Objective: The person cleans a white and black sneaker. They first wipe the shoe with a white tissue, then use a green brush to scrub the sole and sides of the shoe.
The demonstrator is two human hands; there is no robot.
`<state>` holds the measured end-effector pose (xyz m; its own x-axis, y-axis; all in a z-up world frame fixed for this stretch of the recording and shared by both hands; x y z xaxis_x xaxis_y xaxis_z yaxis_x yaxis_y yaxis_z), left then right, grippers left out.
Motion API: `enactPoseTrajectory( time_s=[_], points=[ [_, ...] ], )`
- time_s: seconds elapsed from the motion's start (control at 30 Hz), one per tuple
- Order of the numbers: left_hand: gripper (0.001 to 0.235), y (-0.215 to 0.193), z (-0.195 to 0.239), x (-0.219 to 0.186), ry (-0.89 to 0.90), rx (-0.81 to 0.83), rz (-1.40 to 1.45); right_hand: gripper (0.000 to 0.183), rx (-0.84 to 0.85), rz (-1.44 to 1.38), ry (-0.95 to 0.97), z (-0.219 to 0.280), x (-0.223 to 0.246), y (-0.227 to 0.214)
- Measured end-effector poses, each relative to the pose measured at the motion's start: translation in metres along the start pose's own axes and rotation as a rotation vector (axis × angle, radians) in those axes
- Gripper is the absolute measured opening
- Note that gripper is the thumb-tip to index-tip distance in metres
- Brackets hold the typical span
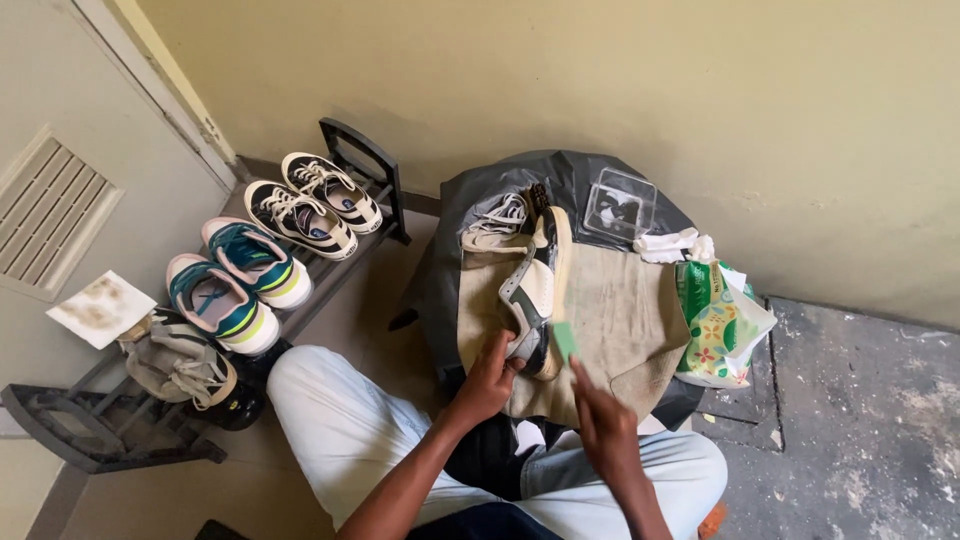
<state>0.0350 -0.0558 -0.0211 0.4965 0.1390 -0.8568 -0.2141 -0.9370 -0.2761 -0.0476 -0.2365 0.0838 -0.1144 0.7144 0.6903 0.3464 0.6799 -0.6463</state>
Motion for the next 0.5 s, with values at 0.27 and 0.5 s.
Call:
enactPoseTrajectory(
  time_s=[0.27,0.5],
  points=[
    [0.034,0.004,0.000,0.008,0.050,-0.013,-0.040,0.039,-0.058,0.120,-0.102,-0.002,0.015,-0.001],
    [0.043,0.011,0.003,0.019,0.075,0.036,-0.023,0.032,-0.059,0.418,-0.167,-0.159,0.050,0.024]
  ],
)
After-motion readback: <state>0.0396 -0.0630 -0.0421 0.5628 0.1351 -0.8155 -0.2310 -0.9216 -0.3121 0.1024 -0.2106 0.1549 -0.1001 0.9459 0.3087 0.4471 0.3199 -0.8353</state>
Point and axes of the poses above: each hand's wrist, its own z-axis away from the middle knuckle, its own y-axis out of the palm, x = y × z, the point moved 5 cm from there along -z, towards the middle knuckle, and after that the axes turned 8 degrees about y, right-handed, at the moved point
